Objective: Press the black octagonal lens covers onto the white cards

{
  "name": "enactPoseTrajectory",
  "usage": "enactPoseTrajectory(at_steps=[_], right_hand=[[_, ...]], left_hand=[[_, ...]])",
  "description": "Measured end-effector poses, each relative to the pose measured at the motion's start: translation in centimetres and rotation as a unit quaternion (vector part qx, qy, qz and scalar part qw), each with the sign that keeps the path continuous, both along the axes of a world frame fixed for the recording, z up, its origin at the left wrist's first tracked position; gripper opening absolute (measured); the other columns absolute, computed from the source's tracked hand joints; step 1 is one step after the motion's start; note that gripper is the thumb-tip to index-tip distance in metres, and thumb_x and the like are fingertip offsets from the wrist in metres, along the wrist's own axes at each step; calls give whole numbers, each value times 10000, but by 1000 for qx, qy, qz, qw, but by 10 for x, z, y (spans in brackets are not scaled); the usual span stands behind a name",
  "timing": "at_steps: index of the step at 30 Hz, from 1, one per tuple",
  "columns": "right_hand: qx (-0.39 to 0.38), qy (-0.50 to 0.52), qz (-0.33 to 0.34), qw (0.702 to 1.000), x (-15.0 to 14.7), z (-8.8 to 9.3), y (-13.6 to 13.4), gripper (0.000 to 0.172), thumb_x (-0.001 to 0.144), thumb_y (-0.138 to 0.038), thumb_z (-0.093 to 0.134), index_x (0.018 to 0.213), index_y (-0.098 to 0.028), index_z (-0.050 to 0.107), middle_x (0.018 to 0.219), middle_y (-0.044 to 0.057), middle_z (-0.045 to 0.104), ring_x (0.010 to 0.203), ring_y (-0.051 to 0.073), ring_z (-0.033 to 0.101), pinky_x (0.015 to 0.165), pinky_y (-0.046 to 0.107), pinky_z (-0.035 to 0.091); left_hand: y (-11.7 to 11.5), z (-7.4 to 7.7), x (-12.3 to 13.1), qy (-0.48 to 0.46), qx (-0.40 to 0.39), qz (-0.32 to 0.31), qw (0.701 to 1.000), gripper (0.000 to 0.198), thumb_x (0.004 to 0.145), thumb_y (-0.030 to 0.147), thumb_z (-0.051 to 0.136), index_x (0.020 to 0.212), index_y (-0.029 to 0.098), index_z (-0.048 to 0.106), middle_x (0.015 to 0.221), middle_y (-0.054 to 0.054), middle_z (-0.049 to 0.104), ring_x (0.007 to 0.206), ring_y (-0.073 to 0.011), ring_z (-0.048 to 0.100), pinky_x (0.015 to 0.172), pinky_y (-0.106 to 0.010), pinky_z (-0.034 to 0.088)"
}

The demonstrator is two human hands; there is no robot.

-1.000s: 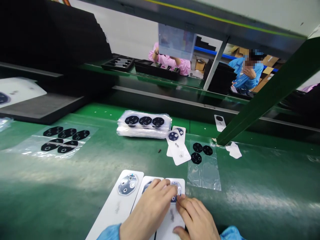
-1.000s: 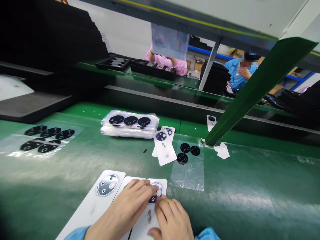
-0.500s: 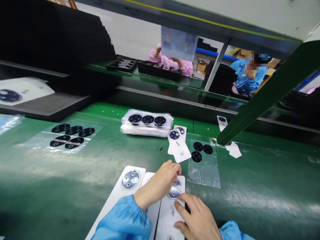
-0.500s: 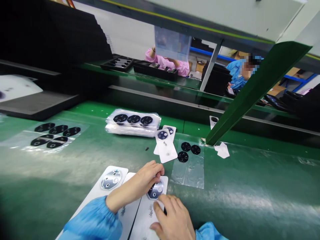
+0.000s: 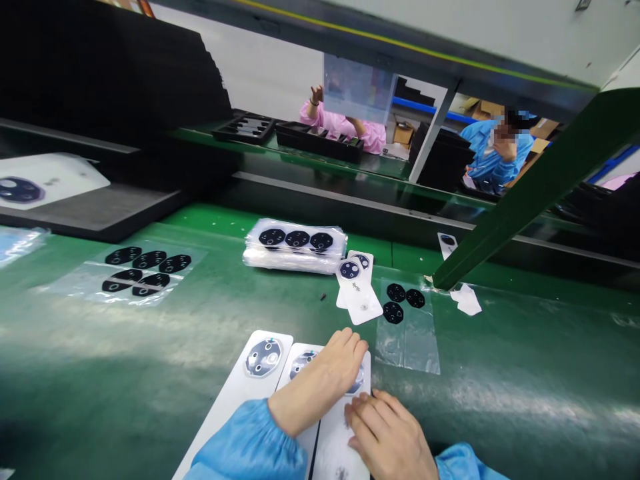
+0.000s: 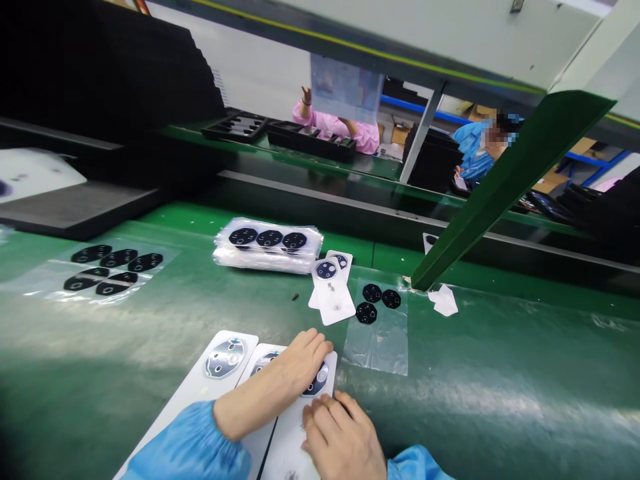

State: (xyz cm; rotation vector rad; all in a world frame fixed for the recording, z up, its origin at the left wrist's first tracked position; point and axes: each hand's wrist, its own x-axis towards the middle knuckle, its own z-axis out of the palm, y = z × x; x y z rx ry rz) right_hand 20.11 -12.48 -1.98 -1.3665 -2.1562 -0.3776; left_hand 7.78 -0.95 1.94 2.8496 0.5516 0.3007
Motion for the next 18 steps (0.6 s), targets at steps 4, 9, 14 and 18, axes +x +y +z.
enactPoseTrajectory(at_steps=[4, 9, 14, 18], right_hand=[[4, 1, -14, 1000, -4, 2, 1, 448, 992, -277, 241, 870, -131, 646, 723, 22, 679, 705, 140, 619, 783, 267, 459], [0, -5, -27, 1000, -6, 4, 0, 469, 995, -248, 204, 887, -128, 645, 720, 25, 675, 732, 144, 628, 805, 264, 458], [9, -10, -34, 999, -6, 5, -1, 437, 992, -255, 232, 898, -137, 642, 746, 29, 682, 743, 143, 628, 797, 260, 466], [-1, -16, -37, 999, -7, 4, -2, 391, 985, -256, 275, 913, -140, 641, 772, 36, 682, 749, 146, 630, 803, 266, 476]], left_hand=[[-11, -10, -9, -2, 33, -5, 999, 301, 858, -6, 316, 1073, 113, 490, 913, -88, 559, 834, -230, 498, 777, -380, 388], [-18, -29, -26, -34, 87, -17, 996, 331, 865, 7, 312, 1134, 114, 473, 962, -97, 575, 851, -227, 515, 806, -384, 383], [-21, -34, -36, -49, 48, -13, 998, 278, 860, -3, 328, 992, 143, 523, 883, -68, 562, 807, -210, 502, 786, -367, 385], [-24, -30, -31, -49, 31, 26, 998, 295, 844, -14, 333, 1025, 145, 505, 927, -75, 559, 833, -211, 495, 781, -362, 392]])
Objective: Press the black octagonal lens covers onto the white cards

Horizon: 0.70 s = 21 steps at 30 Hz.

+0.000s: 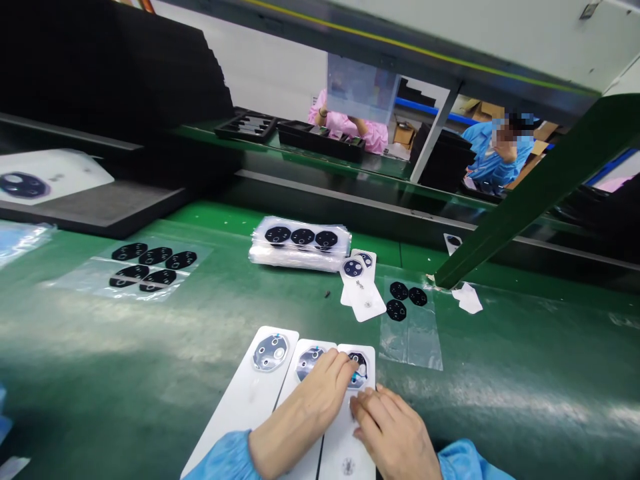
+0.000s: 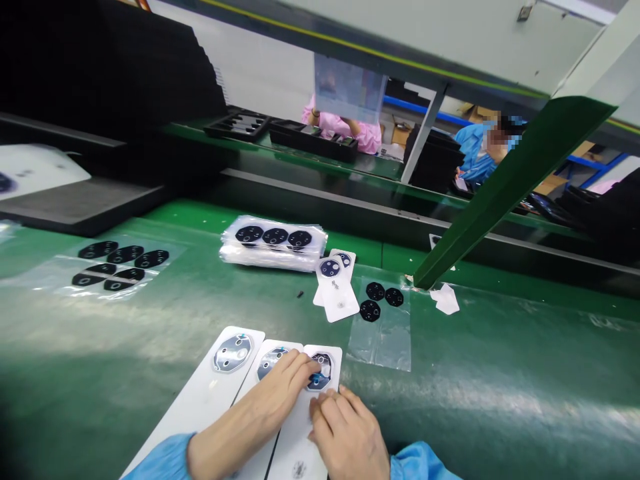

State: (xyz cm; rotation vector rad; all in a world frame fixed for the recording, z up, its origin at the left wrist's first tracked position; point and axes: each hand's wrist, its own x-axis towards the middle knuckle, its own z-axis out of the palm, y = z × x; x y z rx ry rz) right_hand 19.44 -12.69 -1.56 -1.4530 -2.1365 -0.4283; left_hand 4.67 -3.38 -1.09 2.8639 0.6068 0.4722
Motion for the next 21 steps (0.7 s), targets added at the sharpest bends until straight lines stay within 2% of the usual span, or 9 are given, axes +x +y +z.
enactPoseTrajectory(at_steps=[5, 12, 14, 15, 17, 19, 21], right_hand=[[3, 6, 0, 1000, 0, -1, -1, 419, 988, -255, 253, 886, -142, 643, 770, 34, 682, 756, 145, 629, 810, 264, 475], [6, 15, -1, 1000, -2, -2, 1, 491, 995, -246, 197, 838, -151, 653, 719, 21, 669, 726, 136, 622, 802, 252, 473], [7, 25, -5, 1000, -3, -2, 1, 504, 995, -230, 198, 782, -169, 651, 706, 15, 665, 718, 132, 618, 807, 248, 475], [4, 31, -4, 999, -3, -2, 0, 513, 995, -219, 195, 759, -179, 649, 705, 13, 664, 716, 131, 615, 810, 247, 478], [-3, 44, -3, 999, -2, -2, 0, 523, 994, -208, 189, 748, -193, 650, 713, 13, 666, 720, 131, 613, 809, 250, 484], [-5, 47, -2, 999, -2, -3, 0, 530, 995, -208, 180, 763, -198, 657, 721, 14, 672, 729, 135, 613, 807, 255, 487], [-3, 44, 0, 999, -2, -4, 0, 544, 994, -203, 169, 753, -195, 657, 709, 14, 671, 711, 138, 610, 805, 259, 487]], left_hand=[[-3, 5, 10, 33, 26, 38, 998, 297, 776, -67, 334, 885, 154, 499, 869, -69, 538, 781, -218, 486, 696, -351, 409], [-10, 12, 24, 68, 44, 66, 995, 310, 733, -77, 339, 857, 153, 507, 816, -66, 544, 734, -236, 516, 658, -388, 445], [-15, 12, 29, 65, 34, 75, 994, 315, 754, -71, 335, 912, 138, 510, 852, -82, 562, 781, -243, 546, 716, -410, 459], [-17, 12, 32, 45, -5, 86, 995, 328, 764, -69, 324, 944, 136, 507, 879, -87, 570, 818, -244, 559, 760, -420, 458], [-20, 11, 38, -22, -142, 113, 983, 326, 790, -45, 310, 967, 154, 498, 896, -75, 587, 849, -226, 581, 798, -401, 463], [-18, 11, 44, -83, -275, 132, 949, 247, 821, 14, 328, 907, 179, 489, 823, -40, 599, 759, -193, 599, 715, -345, 491], [-13, 12, 52, -107, -333, 133, 927, 163, 840, 75, 363, 873, 193, 471, 725, 0, 593, 635, -157, 591, 603, -285, 492]])
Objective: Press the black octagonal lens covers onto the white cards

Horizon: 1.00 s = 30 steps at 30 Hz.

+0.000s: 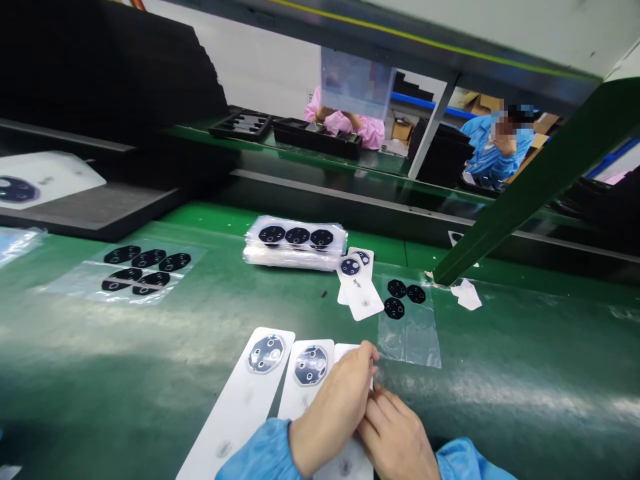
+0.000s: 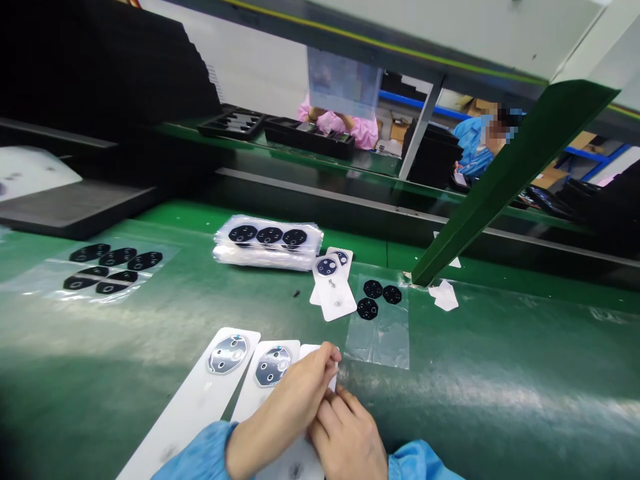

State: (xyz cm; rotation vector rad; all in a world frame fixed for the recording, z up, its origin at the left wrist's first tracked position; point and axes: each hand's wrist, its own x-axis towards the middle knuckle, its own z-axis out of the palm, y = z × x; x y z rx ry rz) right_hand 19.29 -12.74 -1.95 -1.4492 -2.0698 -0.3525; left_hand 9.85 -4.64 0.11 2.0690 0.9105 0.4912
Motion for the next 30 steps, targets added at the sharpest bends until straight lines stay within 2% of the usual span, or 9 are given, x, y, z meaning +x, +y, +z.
enactPoseTrajectory(at_steps=[5, 10, 15, 17, 19, 21, 23, 25, 30], right_hand=[[-1, -13, 10, 1000, 1, -1, -2, 425, 979, -158, 251, 834, -160, 650, 729, 25, 677, 739, 148, 627, 750, 261, 496], [-93, 119, 33, 988, 12, 12, -6, 307, 959, -359, 351, 983, -175, 595, 822, 42, 674, 791, 164, 641, 741, 255, 526], [-252, 414, 58, 873, 4, 16, -5, 552, 791, -588, 546, 1146, -175, 455, 1018, 112, 637, 898, 200, 654, 751, 269, 551], [-346, 449, 99, 818, -8, 12, -3, 469, 788, -542, 583, 1091, -192, 512, 852, 45, 678, 743, 176, 681, 648, 233, 558], [-407, 448, 100, 790, -19, 10, 1, 278, 884, -437, 478, 998, -204, 579, 660, -18, 643, 517, 120, 633, 481, 171, 509], [-390, 407, 83, 822, -26, 11, 5, 263, 936, -327, 375, 988, -212, 606, 663, -16, 624, 481, 99, 597, 447, 155, 475], [-317, 328, 95, 885, -26, 16, 9, 263, 938, -257, 349, 979, -215, 605, 727, 7, 620, 587, 117, 614, 537, 178, 493], [-235, 249, 107, 933, -19, 23, 12, 246, 931, -218, 348, 882, -202, 590, 725, 22, 597, 659, 143, 599, 596, 213, 485], [-187, 205, 3, 961, 17, 32, 13, 224, 925, -154, 334, 869, -194, 547, 733, 25, 568, 681, 149, 564, 628, 241, 459]], left_hand=[[19, 15, 10, -76, -56, 21, 995, 92, 890, 177, 371, 909, 194, 460, 694, 20, 584, 614, -116, 590, 563, -212, 490], [23, 37, -29, -100, -37, 39, 994, 113, 911, 247, 384, 949, 213, 485, 780, 2, 593, 697, -137, 590, 634, -242, 488], [-2, 43, -82, -24, 56, -116, 991, 144, 872, 116, 430, 871, 241, 503, 811, 7, 599, 728, -142, 579, 634, -226, 465], [-8, 43, -92, -11, 60, -137, 989, 162, 873, 98, 427, 890, 239, 503, 834, 0, 603, 769, -144, 582, 662, -221, 471], [-4, 40, -99, -17, 67, -120, 990, 151, 887, 109, 420, 903, 235, 501, 833, 1, 599, 773, -137, 582, 672, -211, 474], [6, 35, -104, -22, 103, -67, 992, 135, 904, 130, 404, 893, 226, 499, 821, 1, 596, 764, -137, 577, 676, -217, 475], [18, 27, -109, -2, 173, -12, 985, 163, 917, 131, 374, 894, 217, 509, 827, -8, 607, 787, -156, 568, 707, -256, 470], [26, 18, -110, 33, 229, -9, 973, 201, 916, 108, 356, 900, 212, 528, 872, -18, 629, 834, -175, 560, 755, -296, 465], [29, 0, -104, 74, 309, -11, 948, 220, 899, 72, 356, 947, 189, 536, 973, -49, 634, 930, -206, 540, 828, -358, 443]])
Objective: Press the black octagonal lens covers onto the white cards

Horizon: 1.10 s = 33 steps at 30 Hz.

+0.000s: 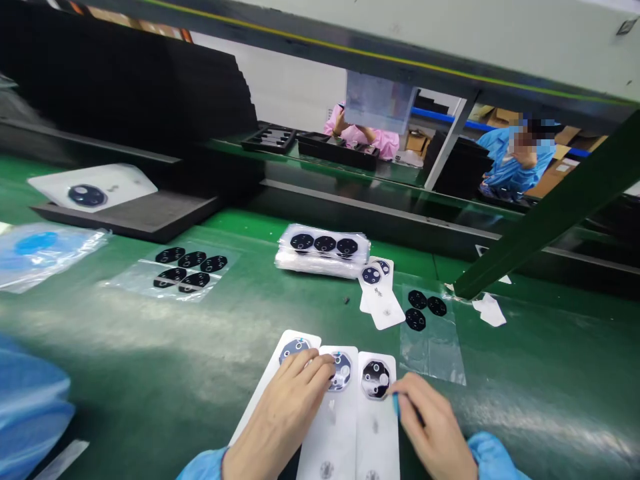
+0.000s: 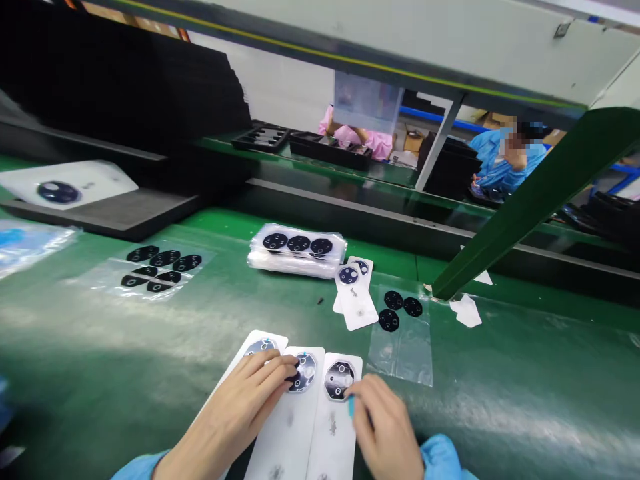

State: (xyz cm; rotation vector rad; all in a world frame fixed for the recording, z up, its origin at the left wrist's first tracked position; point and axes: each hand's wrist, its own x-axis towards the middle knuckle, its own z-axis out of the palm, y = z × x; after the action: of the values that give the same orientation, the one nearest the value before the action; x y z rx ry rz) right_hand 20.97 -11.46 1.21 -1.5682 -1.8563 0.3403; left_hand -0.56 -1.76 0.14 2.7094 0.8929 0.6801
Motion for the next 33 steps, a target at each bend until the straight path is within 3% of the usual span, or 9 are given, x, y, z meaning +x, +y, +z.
enactPoseTrajectory(at_steps=[3, 6, 12, 17, 21, 24, 29, 33], right_hand=[[-10, -65, -31, 997, 20, 1, 1, 235, 938, -180, 348, 963, -207, 580, 732, 15, 557, 673, 156, 543, 692, 281, 446], [4, -155, -9, 988, 28, 1, 4, 221, 932, -225, 407, 952, -225, 627, 708, 13, 533, 663, 166, 500, 643, 295, 395], [66, -254, 33, 964, 27, -2, 6, 322, 906, -117, 353, 1025, -208, 638, 665, 24, 496, 630, 175, 410, 586, 303, 298], [23, -217, 14, 976, 27, -10, 9, 241, 920, -170, 393, 964, -208, 627, 694, 18, 528, 664, 173, 456, 615, 299, 318], [-5, -159, 8, 987, 29, -12, 9, 206, 930, -187, 397, 927, -201, 603, 711, 10, 540, 686, 166, 473, 650, 293, 339], [8, -196, 23, 980, 29, -9, 9, 242, 925, -158, 375, 945, -205, 611, 705, 17, 518, 683, 175, 439, 638, 304, 320], [59, -265, 76, 959, 31, -6, 10, 262, 905, -122, 380, 941, -202, 627, 675, 27, 486, 654, 186, 377, 603, 314, 281], [37, -231, 67, 970, 34, -7, 11, 267, 907, -114, 374, 915, -203, 626, 679, 20, 483, 661, 178, 391, 615, 307, 289]], left_hand=[[0, 0, 4, 19, 29, 1, 999, 240, 892, 58, 347, 939, 186, 544, 913, -52, 632, 887, -215, 543, 783, -360, 444], [-1, 3, 6, 21, 51, -3, 998, 254, 881, 26, 348, 907, 183, 546, 888, -47, 637, 843, -214, 540, 738, -343, 430], [-1, -1, 6, 5, 73, -6, 997, 285, 863, -15, 350, 928, 167, 560, 909, -46, 648, 869, -217, 533, 765, -352, 392], [-3, -1, 8, 27, 102, -5, 994, 327, 834, -54, 340, 938, 152, 572, 964, -52, 659, 915, -228, 530, 809, -371, 357], [-14, 5, 20, 27, 128, -76, 989, 289, 854, -7, 369, 911, 183, 578, 1065, -3, 667, 941, -201, 534, 850, -343, 328], [-21, 8, 29, 37, 131, -119, 983, 196, 898, 98, 408, 892, 192, 579, 1040, 15, 679, 925, -186, 543, 861, -331, 322], [-24, 7, 32, 39, 133, -107, 985, 216, 904, 83, 396, 877, 195, 578, 1016, 12, 683, 925, -186, 539, 854, -339, 317], [-24, 5, 31, 34, 131, -103, 985, 229, 914, 88, 375, 882, 188, 578, 1020, 12, 678, 919, -186, 525, 848, -339, 304]])
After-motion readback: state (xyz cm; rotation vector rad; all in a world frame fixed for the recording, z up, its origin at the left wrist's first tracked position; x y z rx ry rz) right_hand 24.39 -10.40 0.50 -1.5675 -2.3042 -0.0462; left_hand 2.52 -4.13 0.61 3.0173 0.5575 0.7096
